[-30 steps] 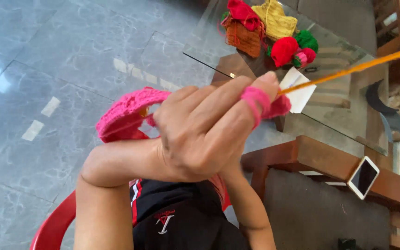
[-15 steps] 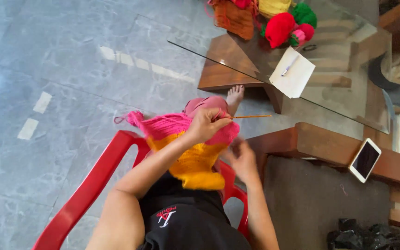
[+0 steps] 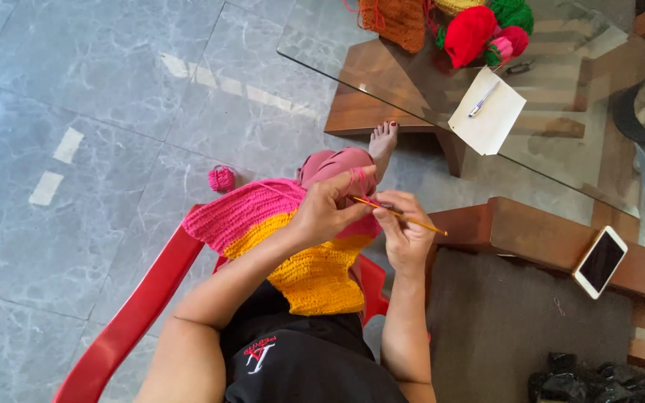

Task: Hand-crocheting a multi-colored fabric piece using a hook and yarn at a natural pace.

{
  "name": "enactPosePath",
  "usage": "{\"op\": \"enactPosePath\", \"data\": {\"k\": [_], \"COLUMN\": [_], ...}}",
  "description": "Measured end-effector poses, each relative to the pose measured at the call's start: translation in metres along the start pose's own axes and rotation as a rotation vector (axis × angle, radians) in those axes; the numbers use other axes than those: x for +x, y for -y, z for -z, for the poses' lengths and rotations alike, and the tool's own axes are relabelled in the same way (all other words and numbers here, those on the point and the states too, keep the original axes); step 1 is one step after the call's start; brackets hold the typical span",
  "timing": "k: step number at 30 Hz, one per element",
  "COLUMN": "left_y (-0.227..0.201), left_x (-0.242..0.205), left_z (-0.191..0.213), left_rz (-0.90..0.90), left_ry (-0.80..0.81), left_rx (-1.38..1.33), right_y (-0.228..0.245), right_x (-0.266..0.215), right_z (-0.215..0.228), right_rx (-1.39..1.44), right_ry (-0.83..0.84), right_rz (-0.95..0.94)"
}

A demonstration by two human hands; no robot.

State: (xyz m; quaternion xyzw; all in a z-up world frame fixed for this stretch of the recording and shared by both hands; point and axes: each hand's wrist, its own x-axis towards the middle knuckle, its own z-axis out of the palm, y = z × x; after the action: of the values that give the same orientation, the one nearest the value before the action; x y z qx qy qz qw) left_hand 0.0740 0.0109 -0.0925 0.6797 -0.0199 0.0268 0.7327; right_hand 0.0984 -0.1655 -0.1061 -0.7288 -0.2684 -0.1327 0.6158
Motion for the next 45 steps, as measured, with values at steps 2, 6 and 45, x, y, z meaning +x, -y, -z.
{"op": "enactPosePath", "data": {"k": [2, 6, 45], "left_y": [0.009, -0.001, -0.050], "left_x": [-0.002, -0.010, -0.069], "left_z": [0.002, -0.001, -0.060], "left_rz": [-0.053, -0.175, -0.506], "left_ry": [0.022, 0.118, -0.050], "left_rx": [-0.053, -0.145, -0.056], "right_y": [0.013, 0.028, 0.034], "right_x": [0.000, -0.011, -0.049], "right_z": [-0.004, -0.017, 0.015], "right_rx": [0.011, 0.096, 0.366], "right_ry": [-0.009, -0.203, -0.562], "right_rz": [0.022, 0.005, 0.118]}}
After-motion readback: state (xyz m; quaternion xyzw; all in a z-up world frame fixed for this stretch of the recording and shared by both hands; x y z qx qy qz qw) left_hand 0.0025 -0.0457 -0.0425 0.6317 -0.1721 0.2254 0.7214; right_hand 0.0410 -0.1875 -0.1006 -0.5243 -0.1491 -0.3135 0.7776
